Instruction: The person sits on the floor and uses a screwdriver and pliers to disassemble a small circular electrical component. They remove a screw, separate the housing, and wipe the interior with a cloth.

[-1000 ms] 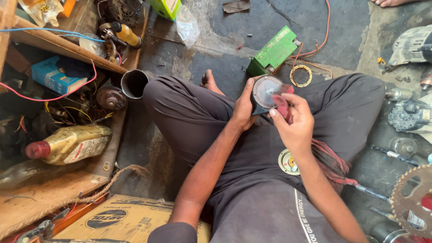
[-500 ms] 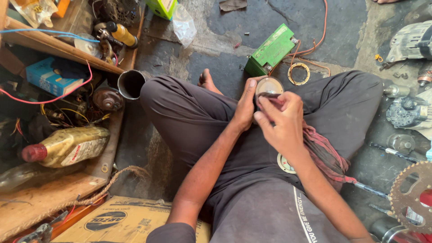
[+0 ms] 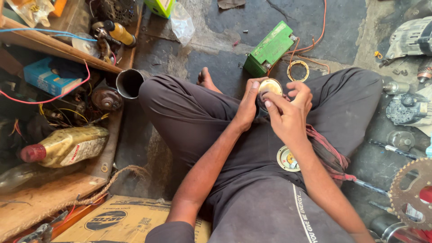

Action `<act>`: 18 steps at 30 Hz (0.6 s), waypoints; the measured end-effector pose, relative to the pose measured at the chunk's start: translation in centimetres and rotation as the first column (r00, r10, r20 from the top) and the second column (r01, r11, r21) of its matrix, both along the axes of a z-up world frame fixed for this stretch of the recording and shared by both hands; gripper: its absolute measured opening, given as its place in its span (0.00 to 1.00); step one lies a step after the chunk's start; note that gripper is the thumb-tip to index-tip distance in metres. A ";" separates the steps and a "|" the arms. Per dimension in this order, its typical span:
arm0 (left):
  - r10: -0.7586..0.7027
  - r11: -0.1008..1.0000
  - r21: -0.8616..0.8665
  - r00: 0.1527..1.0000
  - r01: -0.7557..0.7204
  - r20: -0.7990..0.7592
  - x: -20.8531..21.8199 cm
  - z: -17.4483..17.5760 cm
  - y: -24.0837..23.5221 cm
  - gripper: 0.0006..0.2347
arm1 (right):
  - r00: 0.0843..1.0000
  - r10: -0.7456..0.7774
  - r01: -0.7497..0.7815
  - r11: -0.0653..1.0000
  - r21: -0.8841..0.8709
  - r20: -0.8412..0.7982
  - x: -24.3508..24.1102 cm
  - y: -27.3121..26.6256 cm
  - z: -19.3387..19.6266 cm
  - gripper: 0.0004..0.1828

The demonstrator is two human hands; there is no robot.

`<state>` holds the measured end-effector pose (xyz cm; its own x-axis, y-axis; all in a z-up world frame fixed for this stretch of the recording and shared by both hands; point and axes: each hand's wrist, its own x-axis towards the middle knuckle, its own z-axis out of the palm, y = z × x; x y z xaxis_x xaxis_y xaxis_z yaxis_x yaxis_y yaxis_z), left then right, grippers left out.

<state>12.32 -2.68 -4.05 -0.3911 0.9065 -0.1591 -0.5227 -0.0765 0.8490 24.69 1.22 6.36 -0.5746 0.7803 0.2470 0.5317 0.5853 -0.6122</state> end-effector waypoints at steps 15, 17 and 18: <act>-0.031 0.998 -0.048 0.998 0.033 0.049 0.4 -1.3 0.2 0.18 | 1.000 -0.013 0.012 0.998 0.060 0.019 -1.2 1.3 -0.1 0.08; -0.023 0.998 -0.060 0.996 0.028 0.088 0.0 -1.2 0.2 0.17 | 1.000 0.001 -0.002 0.999 0.049 0.020 -1.4 0.9 0.0 0.08; -0.019 0.997 -0.066 0.994 0.026 0.107 -0.1 -1.2 0.2 0.17 | 1.000 0.017 -0.019 0.998 0.055 0.026 -1.3 0.6 0.2 0.08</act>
<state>12.20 -2.47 -5.22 -0.3480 0.9008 -0.2598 -0.6114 -0.0080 0.7913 23.43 1.85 6.52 -0.5949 0.7555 0.2744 0.5359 0.6272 -0.5652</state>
